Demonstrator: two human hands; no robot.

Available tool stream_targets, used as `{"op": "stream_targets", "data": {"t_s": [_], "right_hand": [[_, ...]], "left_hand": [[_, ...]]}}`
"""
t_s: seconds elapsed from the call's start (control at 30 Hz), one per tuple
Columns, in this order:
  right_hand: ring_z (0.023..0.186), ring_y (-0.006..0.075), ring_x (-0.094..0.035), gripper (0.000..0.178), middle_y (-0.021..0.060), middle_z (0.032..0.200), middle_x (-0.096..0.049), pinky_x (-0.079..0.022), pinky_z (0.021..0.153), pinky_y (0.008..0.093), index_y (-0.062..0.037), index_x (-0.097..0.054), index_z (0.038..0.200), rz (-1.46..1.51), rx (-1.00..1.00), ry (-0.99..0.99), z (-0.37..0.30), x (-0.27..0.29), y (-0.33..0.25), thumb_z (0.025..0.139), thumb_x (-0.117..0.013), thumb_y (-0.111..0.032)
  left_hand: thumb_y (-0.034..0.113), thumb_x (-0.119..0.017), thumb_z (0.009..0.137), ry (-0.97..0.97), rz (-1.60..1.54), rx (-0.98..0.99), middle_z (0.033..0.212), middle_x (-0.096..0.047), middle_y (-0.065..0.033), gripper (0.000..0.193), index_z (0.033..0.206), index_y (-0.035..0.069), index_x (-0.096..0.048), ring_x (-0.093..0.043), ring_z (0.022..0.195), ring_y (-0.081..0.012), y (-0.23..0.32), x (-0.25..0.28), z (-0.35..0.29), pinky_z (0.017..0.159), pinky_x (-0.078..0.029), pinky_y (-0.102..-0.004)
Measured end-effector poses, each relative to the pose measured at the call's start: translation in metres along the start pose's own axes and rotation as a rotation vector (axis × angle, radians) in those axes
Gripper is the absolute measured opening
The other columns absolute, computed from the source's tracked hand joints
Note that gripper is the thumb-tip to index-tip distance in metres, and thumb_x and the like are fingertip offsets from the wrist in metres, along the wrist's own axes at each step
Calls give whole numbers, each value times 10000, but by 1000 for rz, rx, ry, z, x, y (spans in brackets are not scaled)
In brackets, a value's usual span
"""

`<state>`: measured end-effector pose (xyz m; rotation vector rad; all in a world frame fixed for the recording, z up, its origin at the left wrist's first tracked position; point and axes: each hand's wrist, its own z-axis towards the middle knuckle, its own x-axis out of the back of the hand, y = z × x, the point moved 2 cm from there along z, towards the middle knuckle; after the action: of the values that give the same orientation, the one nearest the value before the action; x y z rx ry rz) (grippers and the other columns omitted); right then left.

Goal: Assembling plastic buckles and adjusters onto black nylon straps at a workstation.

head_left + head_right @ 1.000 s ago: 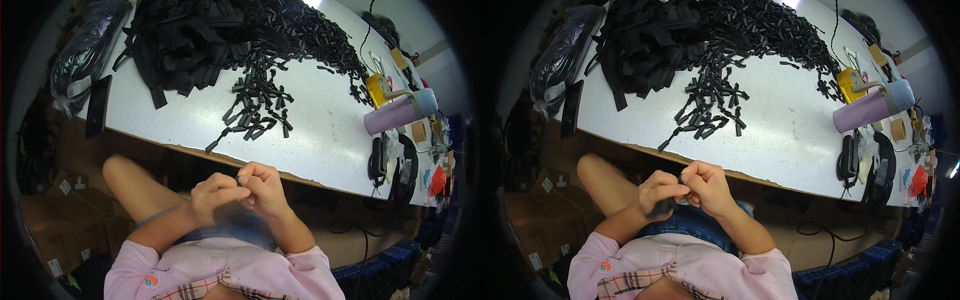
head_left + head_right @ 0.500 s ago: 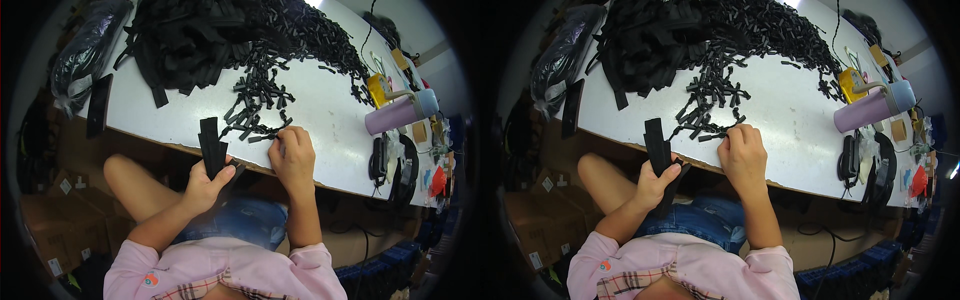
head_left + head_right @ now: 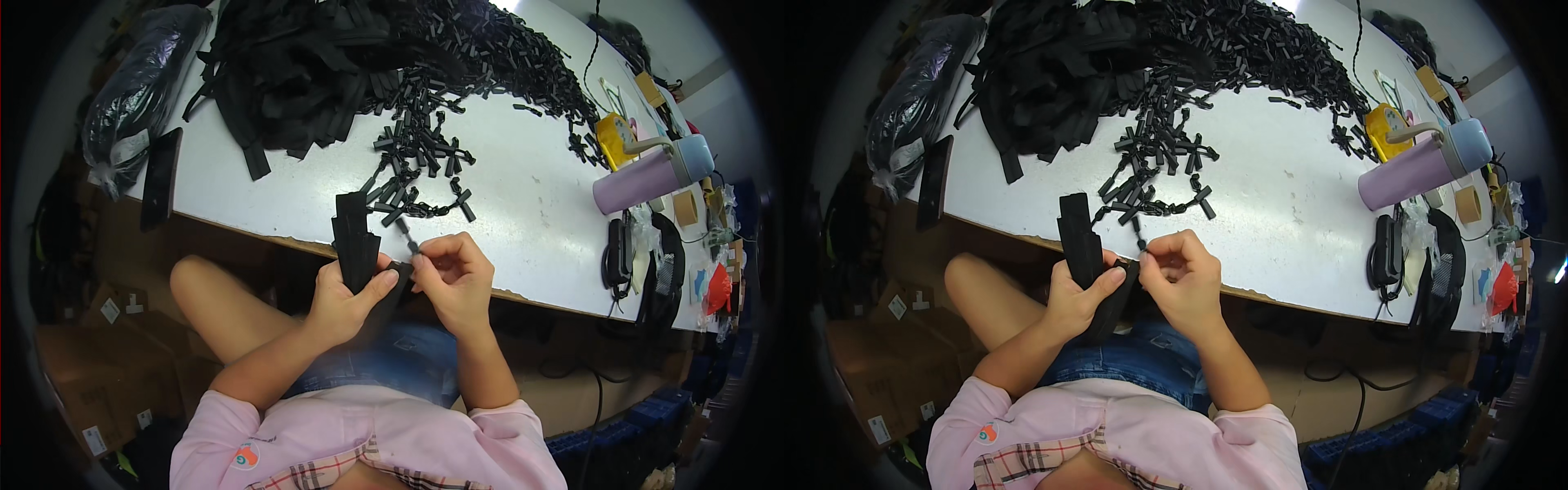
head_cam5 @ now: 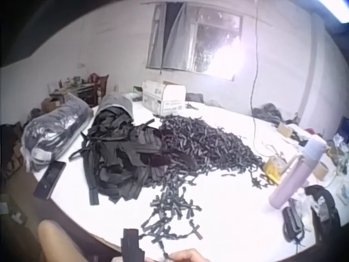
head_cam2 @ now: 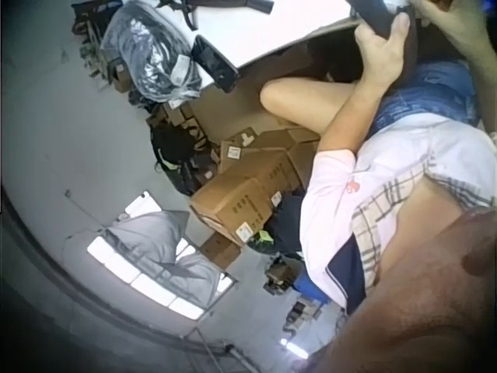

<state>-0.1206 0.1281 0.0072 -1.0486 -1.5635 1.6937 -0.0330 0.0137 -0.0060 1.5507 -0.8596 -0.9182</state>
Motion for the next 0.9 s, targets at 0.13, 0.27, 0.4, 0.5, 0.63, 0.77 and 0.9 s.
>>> {"op": "stream_targets", "data": {"t_s": [0.13, 0.27, 0.4, 0.5, 0.63, 0.77, 0.9], "right_hand": [[707, 91, -529, 87, 79, 841, -533, -449, 611, 203, 21, -518, 783, 114, 88, -164, -6, -2, 1, 725, -567, 63], [705, 112, -524, 108, 92, 840, -530, -433, 618, 205, 31, -519, 803, 38, 131, -163, -8, -3, 0, 720, -567, 81], [688, 90, -537, 118, 73, 827, -532, -454, 588, 194, 29, -523, 826, -367, 426, -210, -9, -7, -6, 724, -573, 64], [663, 79, -539, 113, 53, 791, -533, -460, 563, 180, 24, -523, 824, -114, 202, -124, -13, -15, -2, 731, -585, 39], [590, 60, -513, 110, 44, 775, -529, -435, 515, 164, 22, -525, 826, 150, -54, -59, -22, -17, 7, 741, -595, 24], [548, 47, -483, 90, 31, 715, -524, -400, 466, 163, 19, -527, 812, 125, 92, -67, -17, -18, 6, 751, -592, 4], [498, 36, -439, 80, 13, 639, -509, -341, 420, 156, 11, -527, 781, 429, -211, -275, -10, -9, 10, 759, -592, -30]], "left_hand": [[90, -611, 756, -37, -4, -105, 657, -538, 18, 112, 812, 5, -564, -467, 602, -27, 4, -1, 0, 545, -393, -182], [76, -604, 754, -40, 107, -147, 622, -525, 29, 93, 811, 13, -568, -457, 567, -23, -1, 3, 0, 522, -387, -181], [67, -593, 756, 53, 209, -225, 613, -530, 28, 112, 848, 11, -564, -468, 550, -32, 3, 3, -5, 527, -394, -180], [57, -579, 764, 67, 12, -204, 662, -554, 3, 138, 887, 1, -555, -502, 591, -47, 4, -1, -4, 558, -418, -190], [41, -550, 781, 27, -85, -302, 785, -583, -48, 161, 932, -12, -541, -545, 687, -80, 9, -1, -5, 618, -450, -215], [39, -545, 786, 7, -17, -371, 816, -579, -55, 168, 945, -16, -534, -547, 713, -91, 11, 1, -4, 639, -452, -221], [46, -559, 764, -92, -246, -68, 809, -536, -69, 150, 899, -18, -541, -468, 540, -54, 15, 5, -5, 458, -359, -155]]}}
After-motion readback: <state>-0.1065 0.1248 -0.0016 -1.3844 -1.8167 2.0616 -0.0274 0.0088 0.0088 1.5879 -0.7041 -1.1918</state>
